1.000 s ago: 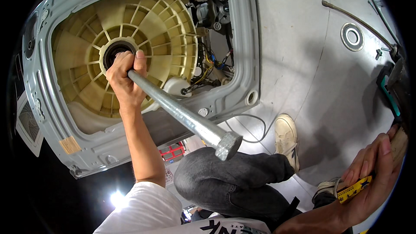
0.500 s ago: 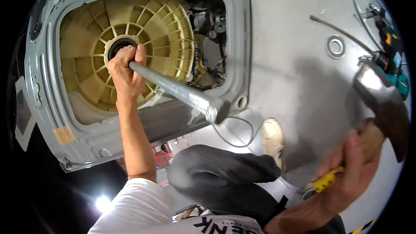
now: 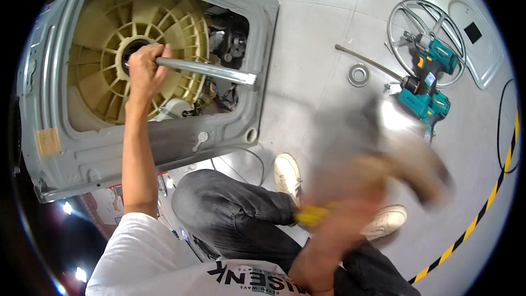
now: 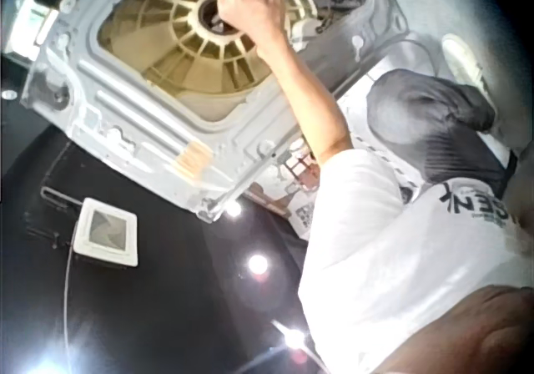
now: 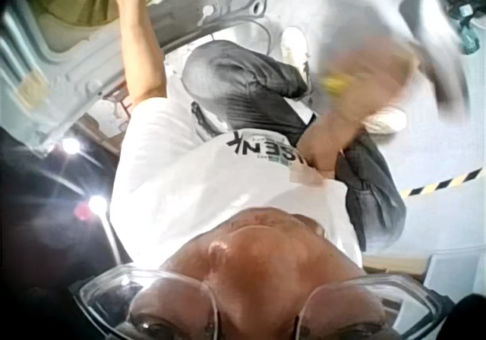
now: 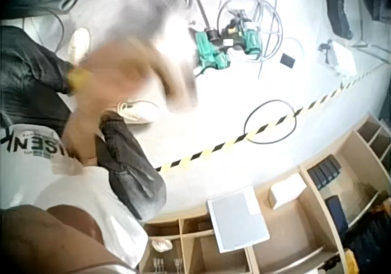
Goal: The person uses a hammer to strike a metal rod inserted into the center of a washing machine's inner assembly, while holding the rod with their left hand.
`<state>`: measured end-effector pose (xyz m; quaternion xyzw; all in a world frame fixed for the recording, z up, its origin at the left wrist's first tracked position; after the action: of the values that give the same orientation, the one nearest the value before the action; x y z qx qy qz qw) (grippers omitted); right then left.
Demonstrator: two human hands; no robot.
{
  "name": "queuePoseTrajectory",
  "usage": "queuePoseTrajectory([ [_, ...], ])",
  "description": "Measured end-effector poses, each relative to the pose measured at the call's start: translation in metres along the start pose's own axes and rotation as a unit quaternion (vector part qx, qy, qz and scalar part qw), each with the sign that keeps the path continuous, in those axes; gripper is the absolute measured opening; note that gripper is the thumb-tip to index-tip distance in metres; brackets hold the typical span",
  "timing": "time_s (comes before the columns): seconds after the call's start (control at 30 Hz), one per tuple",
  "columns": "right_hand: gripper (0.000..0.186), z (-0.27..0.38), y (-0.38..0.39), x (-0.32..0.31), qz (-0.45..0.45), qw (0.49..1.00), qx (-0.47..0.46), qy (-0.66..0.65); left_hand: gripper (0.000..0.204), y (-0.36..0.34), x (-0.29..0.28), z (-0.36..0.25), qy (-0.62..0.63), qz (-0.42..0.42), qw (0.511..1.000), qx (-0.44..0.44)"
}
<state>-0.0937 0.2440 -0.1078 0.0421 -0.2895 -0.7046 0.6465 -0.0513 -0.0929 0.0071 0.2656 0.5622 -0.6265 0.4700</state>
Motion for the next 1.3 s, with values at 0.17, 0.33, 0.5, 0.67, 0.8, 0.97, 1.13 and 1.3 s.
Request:
queuePoseTrajectory([
  [0.17, 0.016, -0.010, 0.049, 0.067, 0.135, 0.982, 0.107, 0.079, 0.016, 0.044, 0.010, 0.037, -0.044, 0.095, 0.988, -0.114],
  [0.33, 0.015, 0.003, -0.006, 0.006, -0.031, 0.995, 0.044, -0.086, 0.022, 0.011, -0.015, 0.029, -0.017, 0.055, 0.994, -0.095],
  [0.5, 0.018, -0.016, -0.026, -0.016, -0.057, 0.996, 0.026, -0.070, 0.033, 0.028, 0.003, -0.012, -0.013, 0.066, 0.997, 0.046],
  [0.67, 0.022, -0.030, -0.034, -0.019, -0.066, 0.998, 0.016, -0.020, 0.034, 0.041, 0.008, -0.017, 0.014, 0.060, 0.998, 0.019],
  [0.8, 0.026, -0.038, -0.042, -0.021, -0.077, 0.996, 0.026, 0.038, 0.031, 0.039, 0.002, -0.007, -0.006, 0.078, 0.997, -0.028],
  [0.97, 0.027, -0.046, -0.048, -0.008, -0.084, 0.994, 0.015, 0.068, 0.035, 0.040, 0.004, -0.002, -0.011, 0.083, 0.996, -0.011],
  [1.13, 0.024, -0.056, -0.051, 0.011, -0.081, 0.994, 0.024, 0.066, 0.034, 0.041, 0.010, 0.002, -0.009, 0.097, 0.995, -0.024],
  [1.3, 0.025, -0.066, -0.058, 0.022, -0.056, 0.997, 0.049, 0.037, 0.034, 0.042, 0.012, 0.003, -0.027, 0.113, 0.993, -0.022],
])
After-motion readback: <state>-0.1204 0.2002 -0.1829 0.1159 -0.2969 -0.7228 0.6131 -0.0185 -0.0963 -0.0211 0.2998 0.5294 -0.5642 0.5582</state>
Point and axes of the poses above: each hand's wrist, its own y-axis away from the middle knuckle, its own x-axis out of the palm, z = x × y, the point moved 5 cm from there along -y, towards the middle knuckle, and after that the axes turned 13 degrees about -z, right-handed, at the moved point
